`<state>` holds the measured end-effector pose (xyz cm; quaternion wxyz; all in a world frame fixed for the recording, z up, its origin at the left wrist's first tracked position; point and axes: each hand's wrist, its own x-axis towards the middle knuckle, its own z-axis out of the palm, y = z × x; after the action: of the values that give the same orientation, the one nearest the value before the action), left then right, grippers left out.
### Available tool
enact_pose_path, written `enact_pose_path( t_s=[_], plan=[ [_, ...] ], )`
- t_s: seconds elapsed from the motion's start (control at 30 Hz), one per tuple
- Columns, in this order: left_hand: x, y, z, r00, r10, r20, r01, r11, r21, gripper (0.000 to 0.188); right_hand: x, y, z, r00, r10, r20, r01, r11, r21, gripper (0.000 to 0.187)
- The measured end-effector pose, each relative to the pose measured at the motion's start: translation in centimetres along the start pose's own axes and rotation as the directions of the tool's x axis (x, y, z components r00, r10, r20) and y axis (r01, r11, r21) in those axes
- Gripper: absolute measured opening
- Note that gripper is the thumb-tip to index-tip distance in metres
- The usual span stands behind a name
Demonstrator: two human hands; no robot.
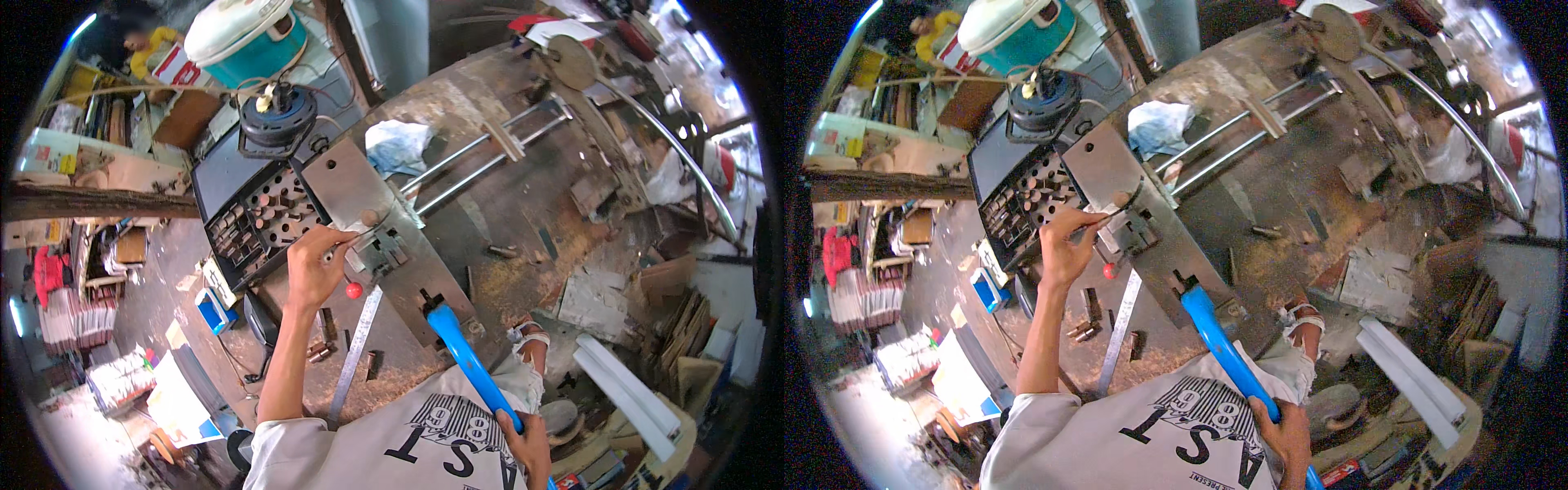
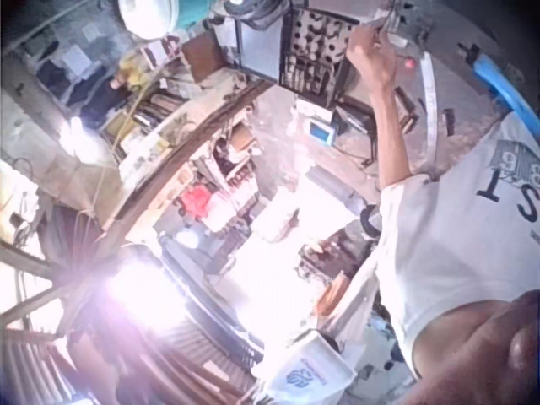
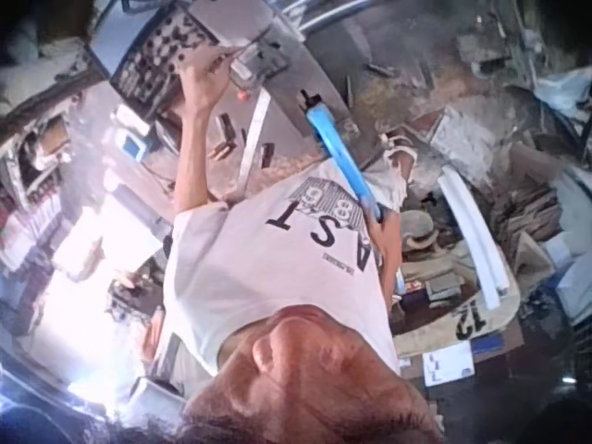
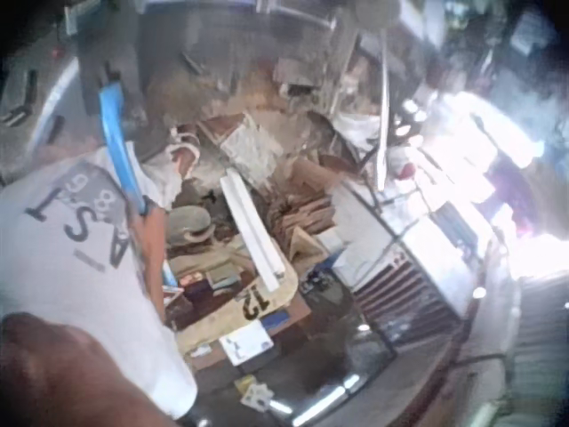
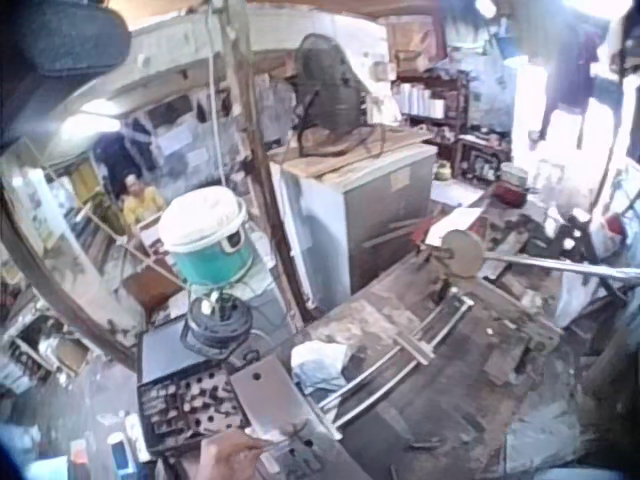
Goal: The person uses a hammer and a wooden block to tap cardboard packaging into a wooden mold, and uses a bench grinder to smooth the edges of metal strips. They then use a hand-lever press to process the metal pieces before checking their fit within the cardboard assembly.
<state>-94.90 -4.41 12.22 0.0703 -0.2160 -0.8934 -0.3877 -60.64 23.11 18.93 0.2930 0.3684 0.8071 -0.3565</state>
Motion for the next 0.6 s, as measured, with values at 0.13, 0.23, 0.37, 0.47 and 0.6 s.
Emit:
enact_pose_path(
  t_s=[0.13, 0.23, 0.37, 0.47, 0.6],
  plan=[
    [0.4, -1.3, 2.3, 0.994, -0.092, 0.051, 0.096, 0.992, -0.086, 0.019, -0.9, -4.3, -2.5, 0.946, 0.271, 0.18, -0.256, 0.961, -0.099, 0.056],
    [0.2, -2.3, 3.0, 0.997, -0.07, 0.041, 0.074, 0.992, -0.098, 0.019, -2.1, -5.2, -2.8, 0.972, 0.187, 0.146, -0.156, 0.967, -0.199, 0.061],
    [-0.2, -3.0, 3.6, 0.997, -0.064, 0.045, 0.068, 0.994, -0.088, 0.019, -2.2, -5.1, -2.4, 0.964, 0.24, 0.117, -0.214, 0.956, -0.202, 0.067],
    [0.1, -3.2, 3.8, 0.998, -0.042, 0.045, 0.046, 0.994, -0.096, 0.019, -1.8, -3.8, -1.5, 0.966, 0.233, 0.111, -0.219, 0.967, -0.127, 0.068],
    [0.2, -2.9, 3.7, 0.997, -0.04, 0.067, 0.045, 0.996, -0.076, 0.018, -1.9, -4.7, -1.6, 0.958, 0.286, 0.032, -0.272, 0.936, -0.224, 0.063]
  ],
)
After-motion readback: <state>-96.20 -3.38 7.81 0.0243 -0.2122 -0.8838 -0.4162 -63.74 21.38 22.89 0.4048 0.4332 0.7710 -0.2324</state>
